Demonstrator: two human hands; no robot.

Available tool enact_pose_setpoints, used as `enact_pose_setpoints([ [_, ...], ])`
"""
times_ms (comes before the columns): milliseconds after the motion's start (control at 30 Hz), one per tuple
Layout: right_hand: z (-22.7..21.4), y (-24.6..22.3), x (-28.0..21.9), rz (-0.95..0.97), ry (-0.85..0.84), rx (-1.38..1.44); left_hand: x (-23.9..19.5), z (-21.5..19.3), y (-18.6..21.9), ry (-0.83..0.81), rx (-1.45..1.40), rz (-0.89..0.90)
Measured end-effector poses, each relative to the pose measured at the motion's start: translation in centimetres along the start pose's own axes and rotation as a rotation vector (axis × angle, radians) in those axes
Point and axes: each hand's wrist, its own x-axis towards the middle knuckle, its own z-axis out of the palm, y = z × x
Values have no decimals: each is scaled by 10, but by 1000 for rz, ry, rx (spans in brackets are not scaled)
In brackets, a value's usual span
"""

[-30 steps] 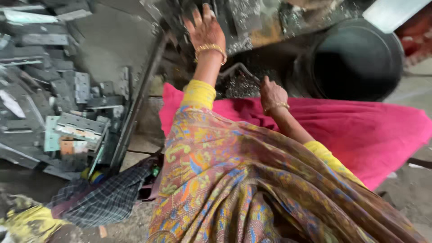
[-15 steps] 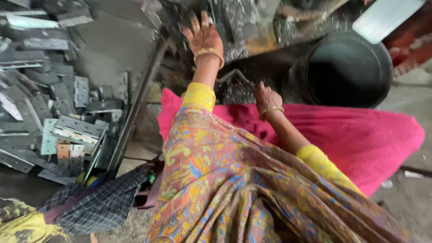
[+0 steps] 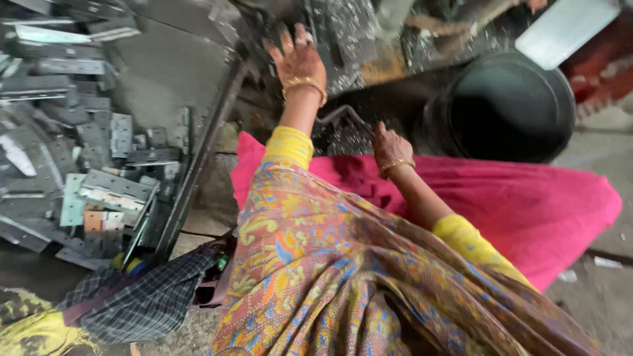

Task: The person picks up metal brackets from a pile, feeds them one by one into a punch press machine for processing, and then places them back into a container.

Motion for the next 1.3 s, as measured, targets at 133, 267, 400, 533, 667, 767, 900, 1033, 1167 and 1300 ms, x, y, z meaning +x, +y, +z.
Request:
enact_pose_setpoints([
  [133, -15, -3, 2, -21, 27, -127, 13, 14, 2, 48, -24, 3],
  [267, 26, 15, 6, 37, -102, 48, 16, 3, 1, 18, 37, -8],
  [400, 57, 23, 25, 146, -198, 99, 5, -18, -1, -169, -25, -32],
  [533, 4, 5, 10, 74, -192, -31, 25, -7, -5, 4, 12, 7],
  [667, -27, -15, -4, 43, -26, -131, 35, 5, -1, 37, 74, 7],
  [767, 8, -4, -10, 63, -93, 7, 32, -8, 5, 4, 120, -4],
  [900, 57, 26, 2, 61, -147, 40, 29, -10, 11, -69, 32, -15],
  [1033, 47, 15, 14, 119, -252, 44, 33, 1, 2, 90, 13, -34],
  [1167, -27, -6, -14, -61, 58, -162, 4, 1, -1, 157, -195, 14],
  [1300, -63, -29, -18, -103, 176, -306, -77, 23, -5, 346, -246, 165],
])
